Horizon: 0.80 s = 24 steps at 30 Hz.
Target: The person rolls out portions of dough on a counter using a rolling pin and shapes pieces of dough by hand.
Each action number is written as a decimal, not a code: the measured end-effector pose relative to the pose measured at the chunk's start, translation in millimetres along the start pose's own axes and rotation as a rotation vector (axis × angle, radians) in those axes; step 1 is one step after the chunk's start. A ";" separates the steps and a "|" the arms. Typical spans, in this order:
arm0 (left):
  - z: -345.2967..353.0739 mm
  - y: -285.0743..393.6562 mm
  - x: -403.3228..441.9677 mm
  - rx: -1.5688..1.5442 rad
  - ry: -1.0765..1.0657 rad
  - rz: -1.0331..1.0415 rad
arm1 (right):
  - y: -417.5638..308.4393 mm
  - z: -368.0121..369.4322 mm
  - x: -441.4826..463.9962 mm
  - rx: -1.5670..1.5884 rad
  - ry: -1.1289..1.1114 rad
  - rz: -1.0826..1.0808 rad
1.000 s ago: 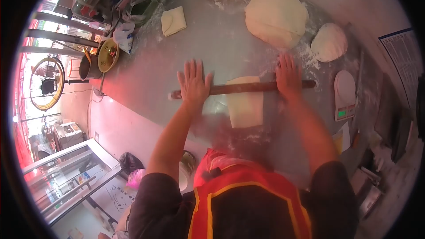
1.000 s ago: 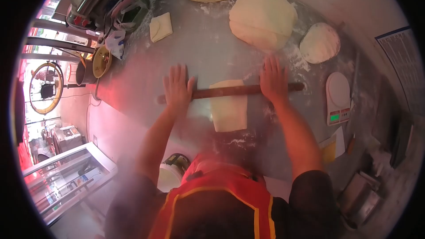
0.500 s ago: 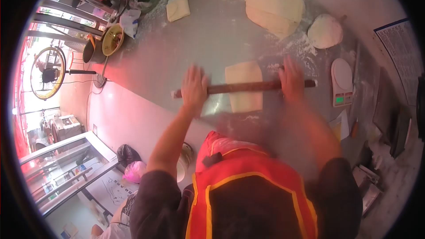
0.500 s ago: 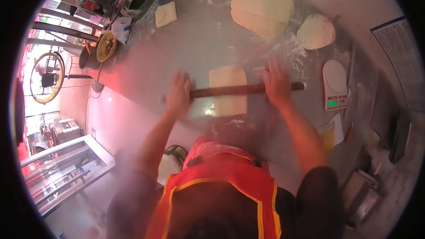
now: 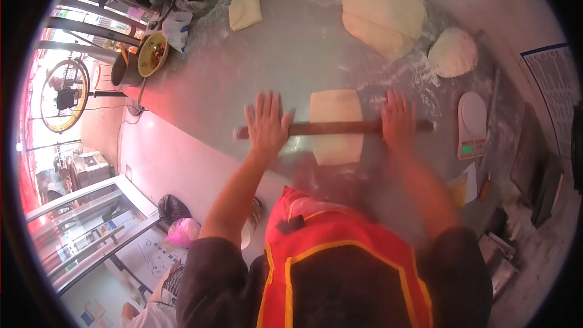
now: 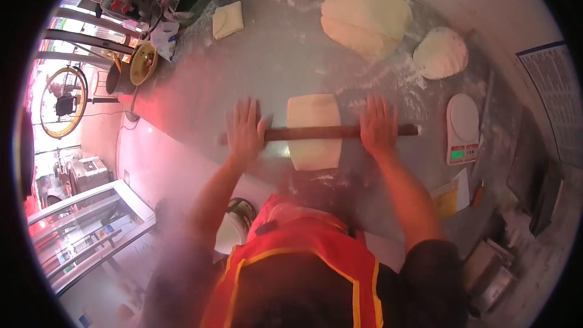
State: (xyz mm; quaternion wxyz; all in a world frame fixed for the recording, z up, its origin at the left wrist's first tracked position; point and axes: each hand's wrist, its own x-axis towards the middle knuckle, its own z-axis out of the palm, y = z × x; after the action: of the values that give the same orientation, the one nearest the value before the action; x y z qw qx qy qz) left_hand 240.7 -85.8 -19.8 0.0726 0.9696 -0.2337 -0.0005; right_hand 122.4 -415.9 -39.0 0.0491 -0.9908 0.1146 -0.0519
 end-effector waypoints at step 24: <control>-1.5 1.9 -117.2 -0.062 -0.043 0.040 | -10.3 -31.1 -121.4 0.122 -0.097 0.045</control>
State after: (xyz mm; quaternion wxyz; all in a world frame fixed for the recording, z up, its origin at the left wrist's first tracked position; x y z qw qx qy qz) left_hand 135.5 -34.1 -21.9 0.0978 0.9617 -0.2546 -0.0270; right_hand 3.5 -380.3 -18.1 0.1161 -0.9845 0.1308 -0.0094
